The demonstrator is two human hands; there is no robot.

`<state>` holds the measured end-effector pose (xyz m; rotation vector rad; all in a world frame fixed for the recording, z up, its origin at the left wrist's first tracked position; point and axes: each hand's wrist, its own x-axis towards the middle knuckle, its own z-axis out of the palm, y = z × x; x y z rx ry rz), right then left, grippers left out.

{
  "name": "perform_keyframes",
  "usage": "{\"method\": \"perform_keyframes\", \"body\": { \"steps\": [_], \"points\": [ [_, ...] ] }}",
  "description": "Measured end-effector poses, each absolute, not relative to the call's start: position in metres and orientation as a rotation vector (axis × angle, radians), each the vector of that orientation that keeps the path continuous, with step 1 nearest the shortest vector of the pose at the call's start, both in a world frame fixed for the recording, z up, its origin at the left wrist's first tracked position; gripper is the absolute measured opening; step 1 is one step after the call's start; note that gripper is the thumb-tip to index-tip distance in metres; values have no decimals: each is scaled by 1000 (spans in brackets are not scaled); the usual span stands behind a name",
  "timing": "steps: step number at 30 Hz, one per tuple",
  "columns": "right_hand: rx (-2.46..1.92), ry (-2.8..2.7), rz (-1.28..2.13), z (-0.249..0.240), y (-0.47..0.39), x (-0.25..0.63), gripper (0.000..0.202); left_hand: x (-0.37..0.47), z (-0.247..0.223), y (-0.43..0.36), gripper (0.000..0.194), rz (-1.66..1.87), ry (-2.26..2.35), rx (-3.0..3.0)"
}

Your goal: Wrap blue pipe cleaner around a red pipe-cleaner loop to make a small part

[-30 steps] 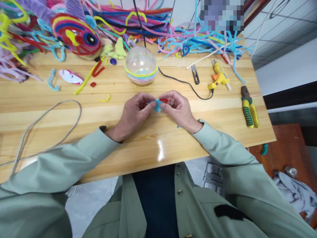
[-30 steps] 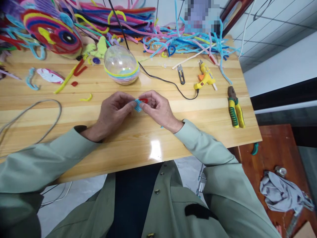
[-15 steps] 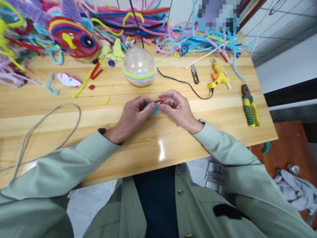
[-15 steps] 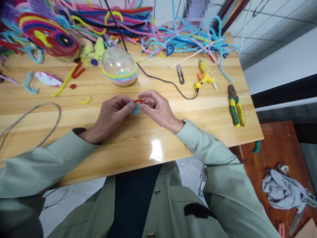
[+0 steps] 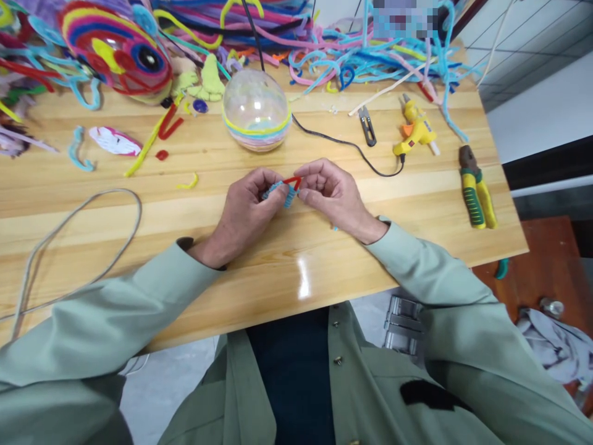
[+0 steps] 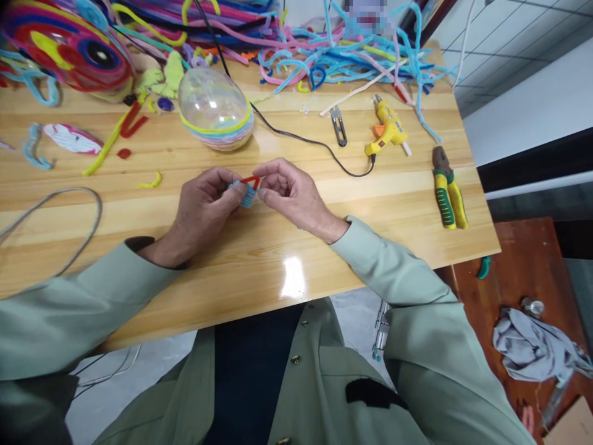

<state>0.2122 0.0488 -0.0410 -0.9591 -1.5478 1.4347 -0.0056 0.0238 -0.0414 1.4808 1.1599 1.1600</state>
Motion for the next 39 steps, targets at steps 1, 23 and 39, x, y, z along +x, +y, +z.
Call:
{"method": "perform_keyframes", "body": {
  "steps": [1, 23, 39],
  "points": [
    [-959, -1553, 1432, -41, 49, 212, 57, -6, -41, 24, 43, 1157, 1158, 1487],
    [-954, -1533, 1520, -32, 57, 221, 52, -10, -45, 31, 44, 1137, 1147, 1392],
    [-909, -1389, 1639, -28, 64, 225, 65, -7, -41, 28, 35, 1227, 1113, 1463]
  ]
}}
